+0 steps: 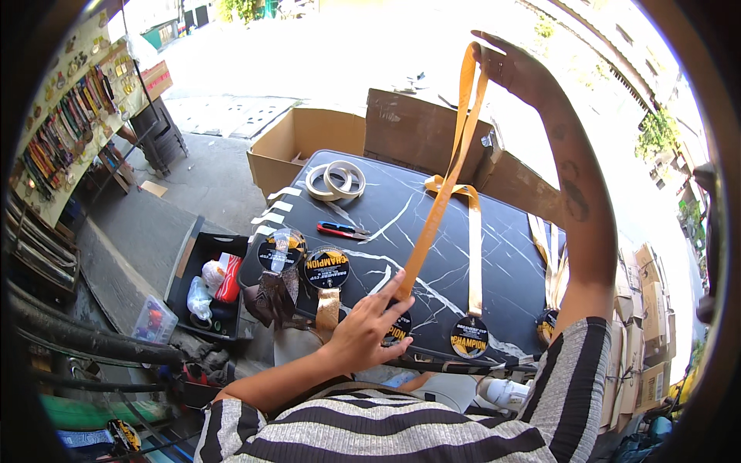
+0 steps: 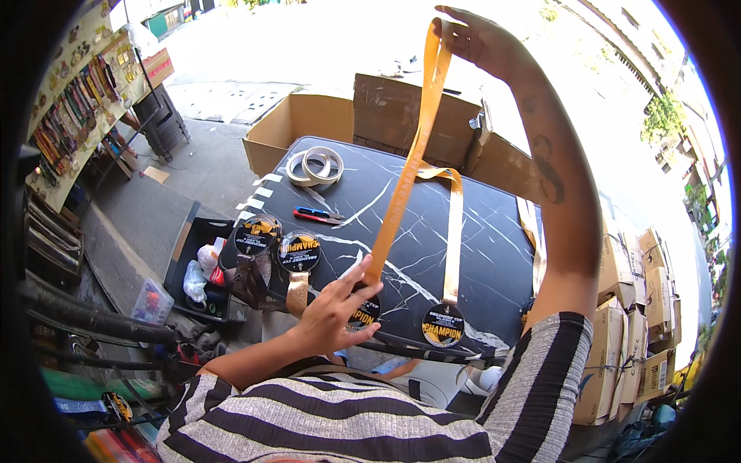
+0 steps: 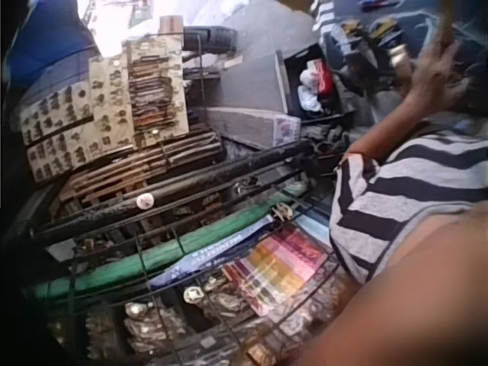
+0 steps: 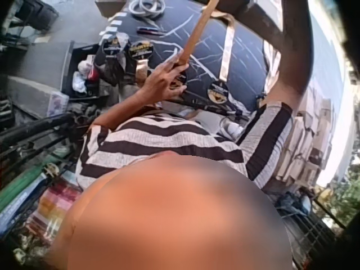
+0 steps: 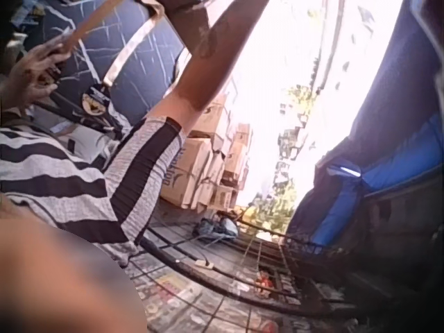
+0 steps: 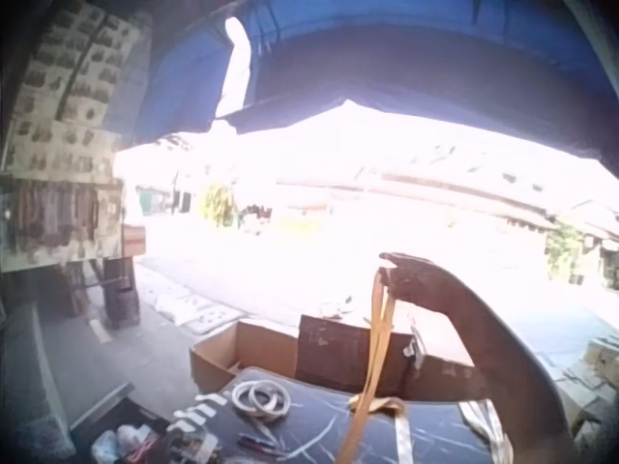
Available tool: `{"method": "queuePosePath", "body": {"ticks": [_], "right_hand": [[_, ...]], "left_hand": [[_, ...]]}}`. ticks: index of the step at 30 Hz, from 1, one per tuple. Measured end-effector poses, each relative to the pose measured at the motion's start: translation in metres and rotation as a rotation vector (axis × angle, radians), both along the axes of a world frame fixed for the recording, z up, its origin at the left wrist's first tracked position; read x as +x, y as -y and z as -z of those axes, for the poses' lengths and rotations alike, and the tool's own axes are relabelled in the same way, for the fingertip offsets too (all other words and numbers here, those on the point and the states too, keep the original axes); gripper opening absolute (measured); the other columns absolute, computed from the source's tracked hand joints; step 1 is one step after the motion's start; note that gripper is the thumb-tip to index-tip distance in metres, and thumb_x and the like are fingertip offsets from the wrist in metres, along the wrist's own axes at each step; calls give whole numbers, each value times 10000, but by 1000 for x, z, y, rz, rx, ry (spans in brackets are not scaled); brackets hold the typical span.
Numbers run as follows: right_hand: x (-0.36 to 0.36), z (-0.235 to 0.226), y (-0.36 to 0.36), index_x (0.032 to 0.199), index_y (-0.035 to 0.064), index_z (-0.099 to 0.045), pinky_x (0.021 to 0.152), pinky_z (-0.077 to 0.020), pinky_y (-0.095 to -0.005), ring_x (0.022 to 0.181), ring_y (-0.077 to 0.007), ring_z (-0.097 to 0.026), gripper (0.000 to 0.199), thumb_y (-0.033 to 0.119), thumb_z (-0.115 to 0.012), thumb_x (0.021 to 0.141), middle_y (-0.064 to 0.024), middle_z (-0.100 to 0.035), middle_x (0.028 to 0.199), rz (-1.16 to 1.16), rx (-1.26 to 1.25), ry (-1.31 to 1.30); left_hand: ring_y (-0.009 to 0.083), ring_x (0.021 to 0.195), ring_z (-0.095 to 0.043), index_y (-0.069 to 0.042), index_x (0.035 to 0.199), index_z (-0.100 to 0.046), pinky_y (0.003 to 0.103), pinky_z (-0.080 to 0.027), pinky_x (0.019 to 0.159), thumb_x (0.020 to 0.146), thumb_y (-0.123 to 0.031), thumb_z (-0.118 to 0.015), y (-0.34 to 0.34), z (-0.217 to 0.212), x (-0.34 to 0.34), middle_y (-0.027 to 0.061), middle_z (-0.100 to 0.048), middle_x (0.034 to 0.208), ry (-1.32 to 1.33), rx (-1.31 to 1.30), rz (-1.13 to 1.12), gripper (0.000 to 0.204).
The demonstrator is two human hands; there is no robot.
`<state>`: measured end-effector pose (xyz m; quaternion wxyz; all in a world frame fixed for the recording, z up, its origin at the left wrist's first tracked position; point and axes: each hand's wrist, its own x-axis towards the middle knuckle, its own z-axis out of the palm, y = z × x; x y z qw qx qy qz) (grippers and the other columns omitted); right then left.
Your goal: The person assembles medals by cutting white tape into strips, attaching them to medal ribbons, and securing the ribbons to the medals. They then place the assembled medals into a cardboard box.
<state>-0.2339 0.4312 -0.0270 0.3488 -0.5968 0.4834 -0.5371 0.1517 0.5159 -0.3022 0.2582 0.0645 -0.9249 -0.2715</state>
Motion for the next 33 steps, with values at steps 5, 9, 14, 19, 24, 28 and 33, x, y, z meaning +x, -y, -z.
{"method": "queuePosePath", "body": {"ticks": [5,9,14,19,24,28,33], "right_hand": [[93,-70,-56,1337,-47,-498,1019,-458,-375,1187,-275,-575,407,101,-524,959,-232,-586,1267,-215,-319,-29],[153,-113,-97,1434,-103,-295,1123,-384,-385,1307,-334,-464,484,87,-413,1004,-290,-463,1374,-430,-448,-134],[187,-139,-135,1274,-90,-485,1049,-472,-336,1197,-272,-574,384,84,-573,943,-231,-581,1242,-326,-598,-329],[197,-151,-165,1245,-90,-506,1029,-494,-342,1160,-273,-598,343,94,-548,959,-218,-592,1219,-361,-558,-311],[202,-155,-174,1259,-95,-490,1036,-492,-363,1165,-289,-594,347,110,-513,980,-224,-589,1222,-389,-499,-328],[201,-171,-184,1263,-98,-489,1026,-497,-376,1143,-294,-603,347,121,-496,993,-217,-599,1198,-444,-485,-441],[183,-170,-225,1255,-13,-546,905,-542,-292,1112,-247,-628,348,191,-563,974,-208,-631,1136,380,-493,-576]], "left_hand": [[346,1152,-516,-41,1523,-20,441,-430,983,723,-370,-845,4,-17,-8,254,-364,1432,-127,363,-56,1194],[115,849,-670,4,1108,-673,261,-524,796,933,-167,-648,21,-51,-19,77,-725,927,-89,576,145,246],[228,945,-704,29,1072,-651,366,-595,832,960,-204,-569,35,-131,-11,159,-702,1024,-167,688,400,271],[271,968,-698,23,1155,-624,432,-587,854,960,-240,-583,43,-240,-9,173,-675,1117,-213,410,490,330],[257,993,-697,-19,1205,-615,411,-549,920,983,-293,-549,46,-324,-21,154,-681,1129,-184,174,385,360],[263,1070,-667,-2,1227,-598,400,-499,997,995,-249,-489,48,-360,-25,172,-672,1148,-163,167,422,356],[270,1138,-631,10,1266,-568,379,-471,1033,1000,-235,-467,43,-369,-17,182,-644,1203,-68,197,497,375]]}}
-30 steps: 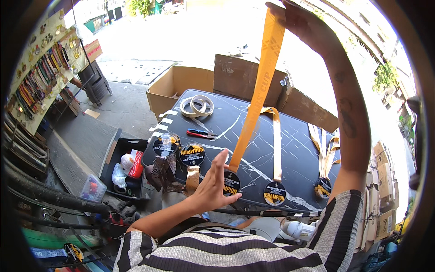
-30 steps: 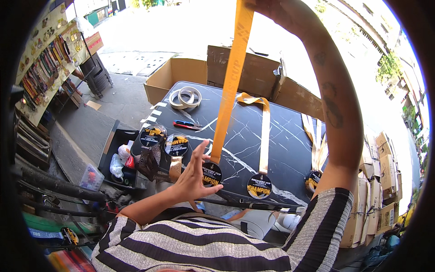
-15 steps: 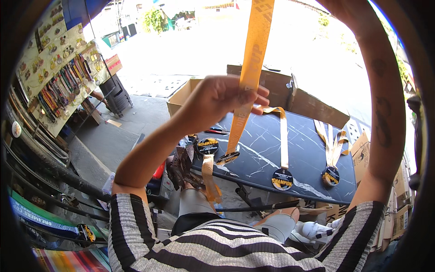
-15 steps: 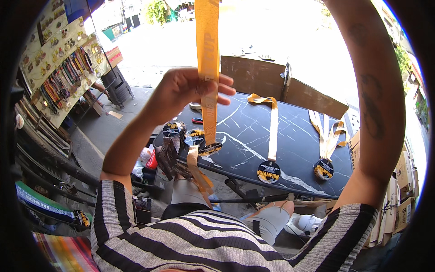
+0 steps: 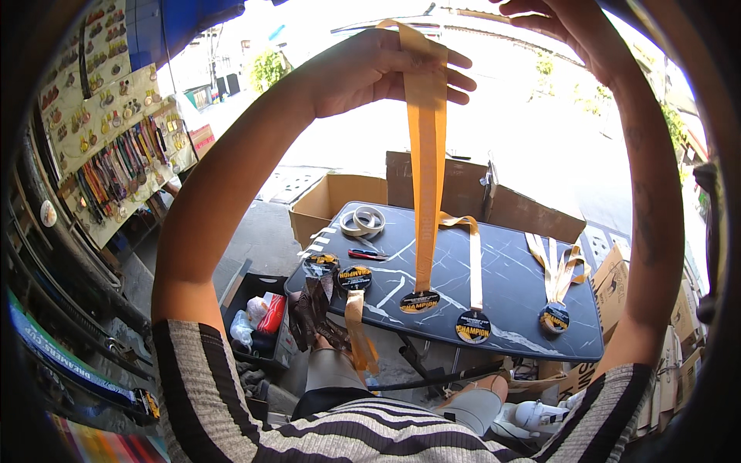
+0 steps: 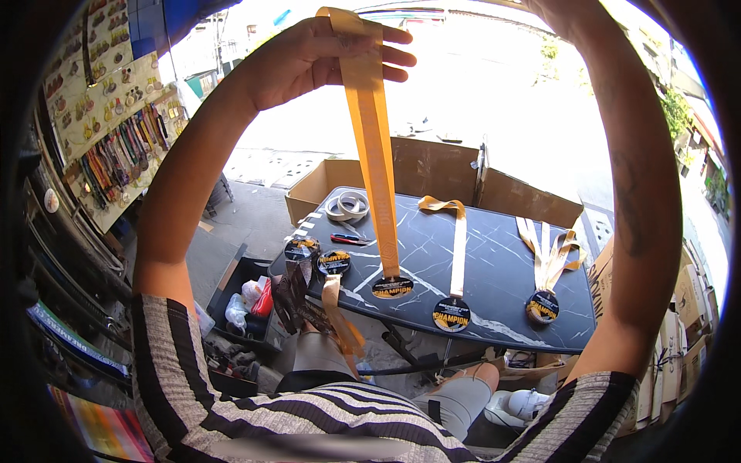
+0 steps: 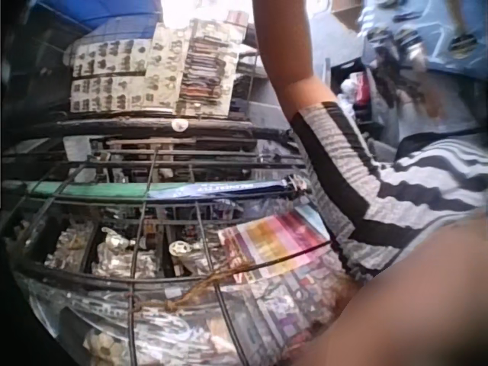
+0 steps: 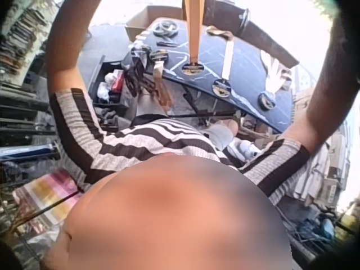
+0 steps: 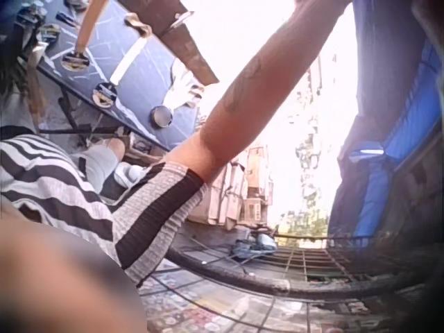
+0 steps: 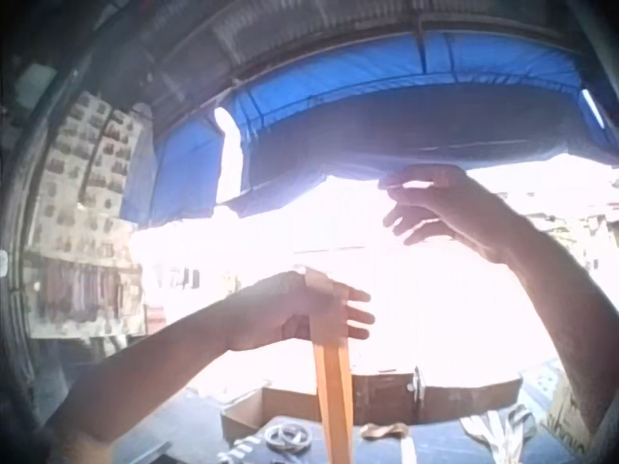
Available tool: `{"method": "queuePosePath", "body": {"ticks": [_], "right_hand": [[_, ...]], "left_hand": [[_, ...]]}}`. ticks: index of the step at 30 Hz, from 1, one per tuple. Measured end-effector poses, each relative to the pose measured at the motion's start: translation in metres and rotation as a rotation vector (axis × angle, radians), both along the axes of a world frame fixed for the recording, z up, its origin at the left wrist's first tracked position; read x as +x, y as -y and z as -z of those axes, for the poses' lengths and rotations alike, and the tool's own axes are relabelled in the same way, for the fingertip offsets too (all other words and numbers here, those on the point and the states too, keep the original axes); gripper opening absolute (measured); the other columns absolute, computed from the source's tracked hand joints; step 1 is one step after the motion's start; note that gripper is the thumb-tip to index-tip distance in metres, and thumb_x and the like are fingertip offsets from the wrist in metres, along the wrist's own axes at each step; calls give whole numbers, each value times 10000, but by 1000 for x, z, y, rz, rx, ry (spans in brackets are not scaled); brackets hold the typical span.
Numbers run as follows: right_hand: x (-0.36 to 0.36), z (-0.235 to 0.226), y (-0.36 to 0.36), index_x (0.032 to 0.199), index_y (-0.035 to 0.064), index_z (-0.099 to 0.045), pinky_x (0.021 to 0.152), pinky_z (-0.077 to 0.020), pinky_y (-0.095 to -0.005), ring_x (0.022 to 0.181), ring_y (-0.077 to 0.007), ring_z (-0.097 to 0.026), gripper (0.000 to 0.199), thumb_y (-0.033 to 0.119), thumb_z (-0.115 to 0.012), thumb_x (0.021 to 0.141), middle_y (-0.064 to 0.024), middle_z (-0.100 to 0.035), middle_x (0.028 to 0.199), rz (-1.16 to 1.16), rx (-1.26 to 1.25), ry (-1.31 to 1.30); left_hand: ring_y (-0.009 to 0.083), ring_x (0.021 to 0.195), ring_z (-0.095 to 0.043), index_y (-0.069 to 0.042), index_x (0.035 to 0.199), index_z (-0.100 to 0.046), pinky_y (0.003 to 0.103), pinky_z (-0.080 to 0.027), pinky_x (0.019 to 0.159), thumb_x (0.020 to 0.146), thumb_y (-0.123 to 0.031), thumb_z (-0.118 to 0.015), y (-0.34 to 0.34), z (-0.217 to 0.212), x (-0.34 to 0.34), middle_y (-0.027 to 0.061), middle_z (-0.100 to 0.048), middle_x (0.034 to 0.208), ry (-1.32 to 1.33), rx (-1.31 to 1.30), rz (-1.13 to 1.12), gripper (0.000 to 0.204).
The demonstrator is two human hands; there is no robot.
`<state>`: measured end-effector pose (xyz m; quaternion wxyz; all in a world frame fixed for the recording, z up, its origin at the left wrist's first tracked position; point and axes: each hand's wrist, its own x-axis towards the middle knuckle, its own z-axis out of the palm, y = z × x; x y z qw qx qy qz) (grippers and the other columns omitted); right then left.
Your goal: The person assembles medals by cutting white tape into strips, attaching them to medal ribbons, and securing the ribbons to the medals. They then place the assembled medals into a cardboard box.
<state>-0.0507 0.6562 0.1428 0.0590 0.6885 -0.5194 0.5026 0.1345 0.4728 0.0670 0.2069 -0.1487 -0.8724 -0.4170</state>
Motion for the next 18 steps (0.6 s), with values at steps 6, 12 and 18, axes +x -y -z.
{"method": "queuePosePath", "body": {"ticks": [6,12,18], "right_hand": [[10,196,10,1380,-12,-337,1047,-425,-470,1217,-355,-547,952,573,-754,756,-271,-549,1280,-330,469,311],[42,358,25,1199,32,-600,968,-488,-366,1112,-168,-614,435,186,-773,831,-102,-667,1136,-252,718,497],[35,401,42,1144,22,-651,878,-534,-254,943,-106,-659,274,69,-695,878,-96,-696,1056,-331,649,821]], "left_hand": [[261,1140,-613,10,1243,-590,374,-522,941,908,-186,-620,-1,-6,-8,177,-640,1188,176,469,183,389],[271,1281,-504,92,1369,-395,375,-450,1061,1008,-130,-459,40,-19,-53,217,-490,1388,68,209,314,429],[254,1257,-530,83,1384,-374,383,-446,1056,994,-120,-488,117,-6,-135,196,-517,1375,96,289,144,454]]}}
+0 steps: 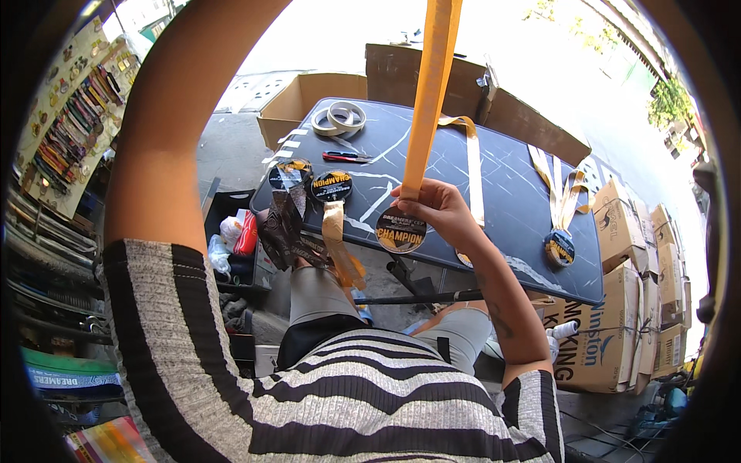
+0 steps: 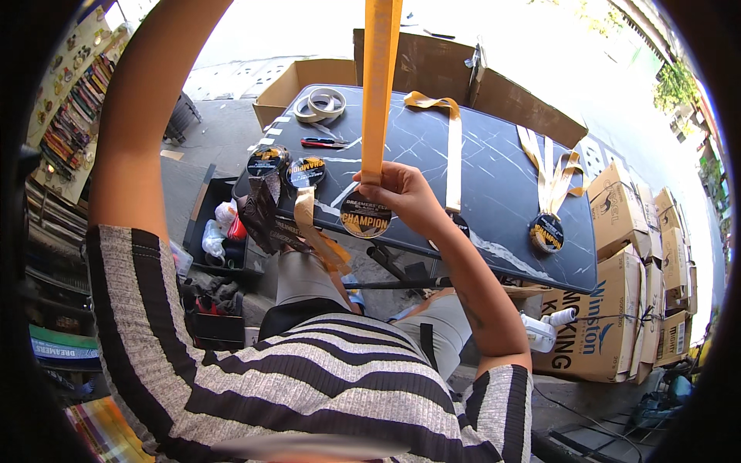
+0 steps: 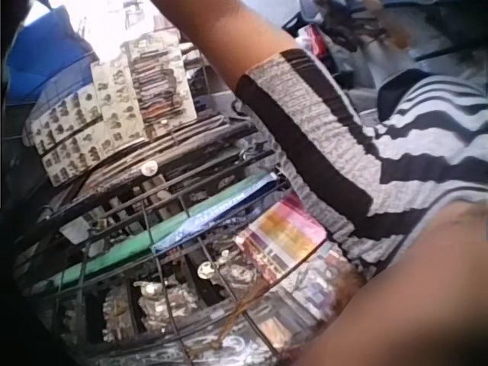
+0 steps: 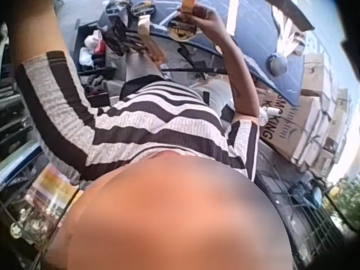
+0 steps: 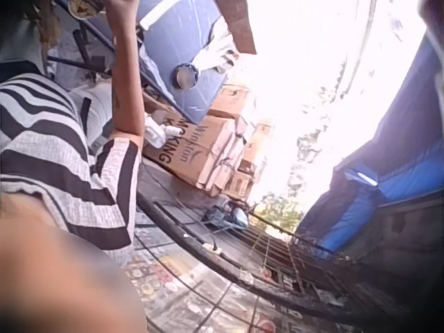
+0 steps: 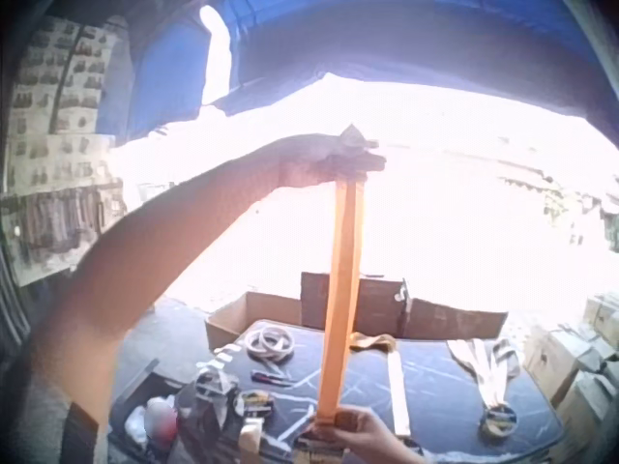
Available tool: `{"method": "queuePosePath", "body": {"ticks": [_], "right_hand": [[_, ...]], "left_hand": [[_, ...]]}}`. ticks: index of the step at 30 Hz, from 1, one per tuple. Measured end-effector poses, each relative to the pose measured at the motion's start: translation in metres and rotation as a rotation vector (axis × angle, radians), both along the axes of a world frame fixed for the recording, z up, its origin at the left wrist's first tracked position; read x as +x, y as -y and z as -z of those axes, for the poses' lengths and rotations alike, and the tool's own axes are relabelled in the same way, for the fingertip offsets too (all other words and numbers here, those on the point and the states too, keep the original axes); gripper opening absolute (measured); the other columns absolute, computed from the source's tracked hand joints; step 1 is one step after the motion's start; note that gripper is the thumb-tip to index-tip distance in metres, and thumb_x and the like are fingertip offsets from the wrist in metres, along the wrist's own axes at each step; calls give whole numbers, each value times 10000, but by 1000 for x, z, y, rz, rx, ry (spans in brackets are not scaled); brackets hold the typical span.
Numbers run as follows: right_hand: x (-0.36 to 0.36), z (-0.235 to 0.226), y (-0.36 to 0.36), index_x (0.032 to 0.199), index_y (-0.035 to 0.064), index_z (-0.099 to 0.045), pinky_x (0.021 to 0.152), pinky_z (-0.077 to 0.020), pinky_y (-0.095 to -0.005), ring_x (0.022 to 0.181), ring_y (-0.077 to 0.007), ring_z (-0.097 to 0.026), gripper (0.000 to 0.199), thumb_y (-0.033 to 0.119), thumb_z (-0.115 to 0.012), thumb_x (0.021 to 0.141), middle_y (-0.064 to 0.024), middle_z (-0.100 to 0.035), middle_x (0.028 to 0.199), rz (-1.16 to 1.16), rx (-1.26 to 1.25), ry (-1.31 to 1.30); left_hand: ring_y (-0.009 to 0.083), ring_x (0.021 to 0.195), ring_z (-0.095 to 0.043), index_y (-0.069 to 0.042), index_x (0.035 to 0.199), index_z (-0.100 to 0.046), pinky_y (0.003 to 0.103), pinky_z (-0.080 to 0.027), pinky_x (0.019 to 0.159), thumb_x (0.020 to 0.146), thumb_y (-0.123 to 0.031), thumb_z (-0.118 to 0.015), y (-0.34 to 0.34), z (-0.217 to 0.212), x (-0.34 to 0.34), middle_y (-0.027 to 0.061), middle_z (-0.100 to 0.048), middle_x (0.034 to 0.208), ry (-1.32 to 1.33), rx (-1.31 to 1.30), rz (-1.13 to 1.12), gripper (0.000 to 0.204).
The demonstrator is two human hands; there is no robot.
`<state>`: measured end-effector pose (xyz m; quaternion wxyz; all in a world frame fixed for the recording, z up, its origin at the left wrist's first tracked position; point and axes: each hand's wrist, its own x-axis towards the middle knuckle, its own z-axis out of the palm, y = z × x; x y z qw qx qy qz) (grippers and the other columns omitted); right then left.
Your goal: The person assembles medals by cutting white tape into strips, attaching them to medal ribbons, and securing the ribbons to the medals. They then place the assembled medals into a cardboard box.
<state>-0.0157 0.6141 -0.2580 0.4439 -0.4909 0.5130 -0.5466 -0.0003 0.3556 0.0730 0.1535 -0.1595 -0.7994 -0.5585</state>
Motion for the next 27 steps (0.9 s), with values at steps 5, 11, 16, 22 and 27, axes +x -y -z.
{"method": "queuePosePath", "body": {"ticks": [5,11,16,22,27], "right_hand": [[7,21,15,1280,24,-451,861,-559,-286,963,-153,-660,508,40,-721,850,-68,-573,1034,254,68,44],[29,29,9,1422,32,-276,1021,-423,-448,1219,-357,-491,728,84,-715,844,-221,-424,1313,503,-48,-625],[33,29,1,1294,39,-514,1135,-257,-503,1390,-424,-284,417,114,-625,899,-224,-293,1468,368,1,-832],[28,36,5,1195,66,-619,1067,-329,-457,1265,-293,-442,345,161,-650,865,-122,-509,1300,328,-10,-949],[26,36,2,1187,148,-646,1029,-343,-471,1159,-274,-505,351,142,-672,836,-80,-560,1217,331,-25,-998]], "left_hand": [[239,1122,-623,65,1337,-449,389,-471,1010,964,-94,-530,88,84,-86,172,-643,1203,122,121,-135,414],[278,1032,-679,114,1159,-544,385,-541,954,921,12,-548,141,220,-172,188,-683,1112,116,452,-285,259],[294,1000,-689,91,1166,-554,364,-584,857,909,49,-563,162,306,-203,220,-675,1101,281,598,-405,260],[294,966,-700,112,1198,-535,368,-603,811,866,101,-597,175,393,-224,221,-683,1073,471,620,-558,337],[297,947,-704,116,1303,-452,375,-617,765,870,103,-594,180,431,-224,221,-679,1089,722,514,-595,456]]}}
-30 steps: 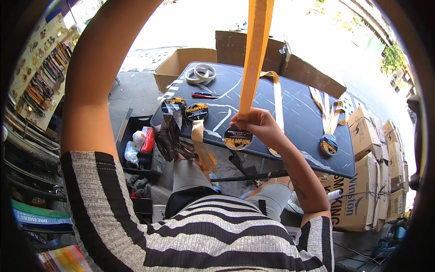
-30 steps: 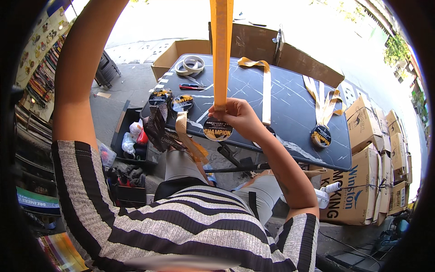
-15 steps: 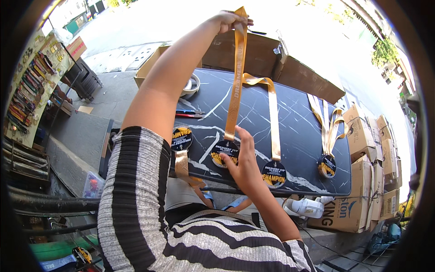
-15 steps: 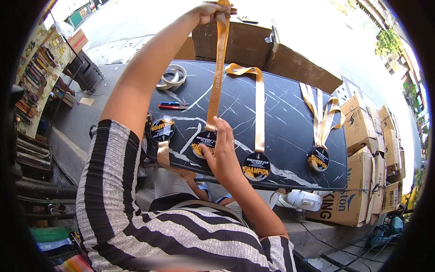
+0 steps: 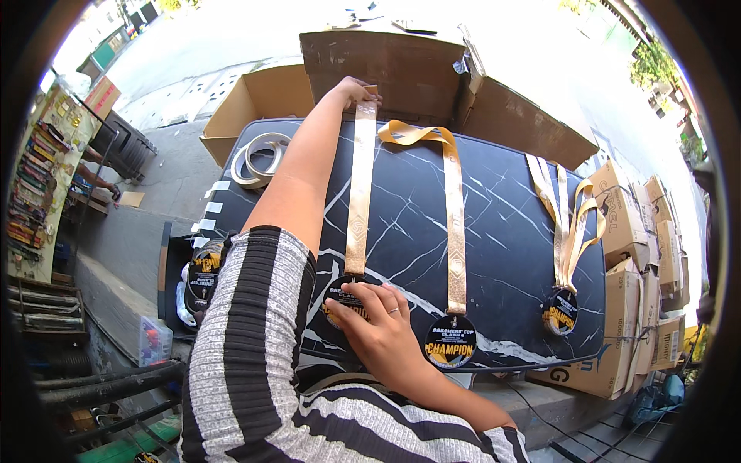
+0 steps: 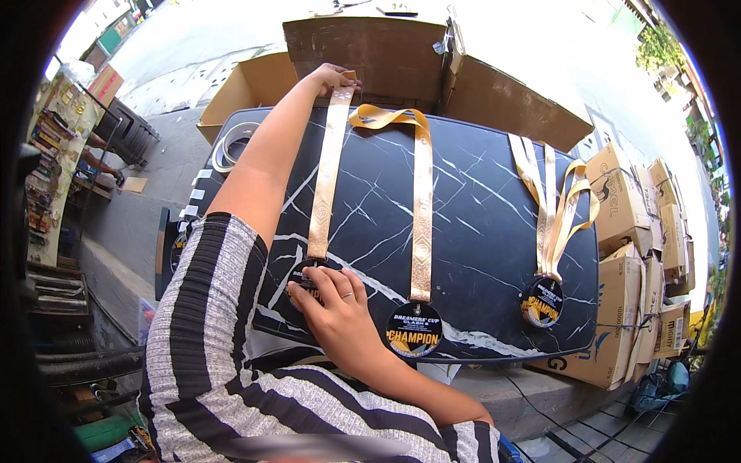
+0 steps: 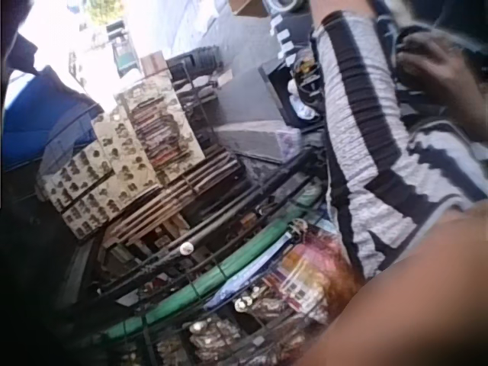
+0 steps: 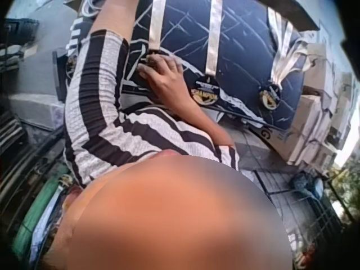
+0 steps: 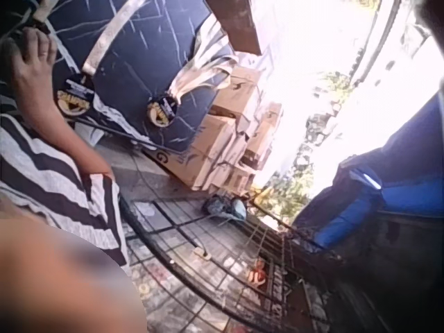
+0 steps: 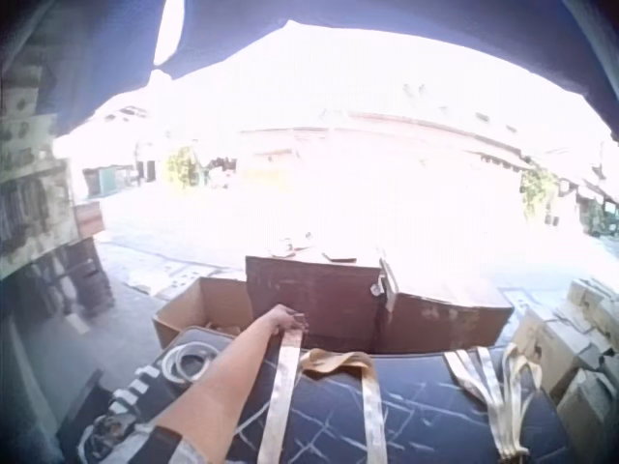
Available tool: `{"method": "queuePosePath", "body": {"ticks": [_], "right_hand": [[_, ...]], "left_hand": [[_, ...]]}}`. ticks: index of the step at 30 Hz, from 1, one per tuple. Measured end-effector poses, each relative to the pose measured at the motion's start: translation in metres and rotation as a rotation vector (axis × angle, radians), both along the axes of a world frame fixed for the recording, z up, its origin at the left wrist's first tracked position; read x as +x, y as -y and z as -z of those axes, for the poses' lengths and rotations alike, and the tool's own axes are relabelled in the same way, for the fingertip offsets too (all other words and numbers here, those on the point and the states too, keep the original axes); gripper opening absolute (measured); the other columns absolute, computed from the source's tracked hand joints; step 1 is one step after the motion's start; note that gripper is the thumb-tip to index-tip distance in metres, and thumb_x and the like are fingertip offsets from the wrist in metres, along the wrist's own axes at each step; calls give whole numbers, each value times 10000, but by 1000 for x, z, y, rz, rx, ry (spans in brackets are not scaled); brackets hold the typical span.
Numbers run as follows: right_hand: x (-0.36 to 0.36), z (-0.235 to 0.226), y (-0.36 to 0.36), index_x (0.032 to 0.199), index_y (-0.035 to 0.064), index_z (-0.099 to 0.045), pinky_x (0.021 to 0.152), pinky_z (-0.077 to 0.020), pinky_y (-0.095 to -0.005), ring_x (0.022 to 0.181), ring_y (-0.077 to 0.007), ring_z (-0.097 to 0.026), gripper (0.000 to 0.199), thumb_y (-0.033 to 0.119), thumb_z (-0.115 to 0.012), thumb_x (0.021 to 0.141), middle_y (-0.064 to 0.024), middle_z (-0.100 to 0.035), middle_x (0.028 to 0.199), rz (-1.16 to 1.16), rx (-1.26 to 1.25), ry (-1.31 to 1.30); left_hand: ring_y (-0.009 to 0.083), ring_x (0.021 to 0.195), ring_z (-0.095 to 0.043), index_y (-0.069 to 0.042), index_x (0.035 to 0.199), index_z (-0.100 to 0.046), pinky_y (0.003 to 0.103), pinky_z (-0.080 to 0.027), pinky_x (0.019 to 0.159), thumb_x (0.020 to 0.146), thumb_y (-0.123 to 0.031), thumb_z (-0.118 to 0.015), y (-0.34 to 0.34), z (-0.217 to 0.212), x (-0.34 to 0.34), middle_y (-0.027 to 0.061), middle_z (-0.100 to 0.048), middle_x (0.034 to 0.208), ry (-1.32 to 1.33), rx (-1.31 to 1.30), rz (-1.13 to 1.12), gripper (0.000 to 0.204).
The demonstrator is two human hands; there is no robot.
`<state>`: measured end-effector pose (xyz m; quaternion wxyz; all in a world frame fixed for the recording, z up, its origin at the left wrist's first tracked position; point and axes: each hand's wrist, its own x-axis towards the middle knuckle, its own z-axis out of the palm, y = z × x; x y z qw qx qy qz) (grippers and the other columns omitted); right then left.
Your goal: The person assembles medals by cutting white tape into strips, attaching them to medal ribbons, and securing the ribbons to the medals. They then place the assembled medals into a cardboard box.
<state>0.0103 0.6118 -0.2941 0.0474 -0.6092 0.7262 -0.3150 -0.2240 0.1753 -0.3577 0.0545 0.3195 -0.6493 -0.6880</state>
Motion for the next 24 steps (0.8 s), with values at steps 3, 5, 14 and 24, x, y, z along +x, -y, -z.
{"method": "queuePosePath", "body": {"ticks": [3,5,14,24], "right_hand": [[-1,0,0,1179,170,-650,1035,-338,-474,1160,-274,-507,359,121,-666,824,-85,-557,1222,-6,-23,4],[-1,1,0,1174,179,-651,1035,-338,-477,1161,-276,-510,364,108,-659,817,-87,-555,1226,-6,-21,-6],[1,-2,-3,1146,150,-644,981,-383,-451,1160,-311,-521,370,150,-656,776,-121,-560,1225,-22,-79,-8],[0,-45,-68,1317,120,-567,1017,-325,-391,1235,-277,-478,474,167,-651,853,-106,-540,1285,134,-3,227]], "left_hand": [[273,933,-709,73,1356,-442,343,-618,730,860,45,-652,7,18,-1,207,-654,1160,209,-205,123,539],[261,934,-708,42,1392,-424,315,-616,703,839,-4,-709,9,26,-3,209,-623,1226,372,-458,271,624],[284,1066,-648,-90,1222,-640,378,-512,941,741,-424,-800,-5,-42,19,145,-653,1203,9,-1233,83,607],[266,1006,-680,-91,1167,-668,354,-534,909,850,-314,-740,-184,-107,149,131,-682,1145,-593,-1033,424,394]]}}
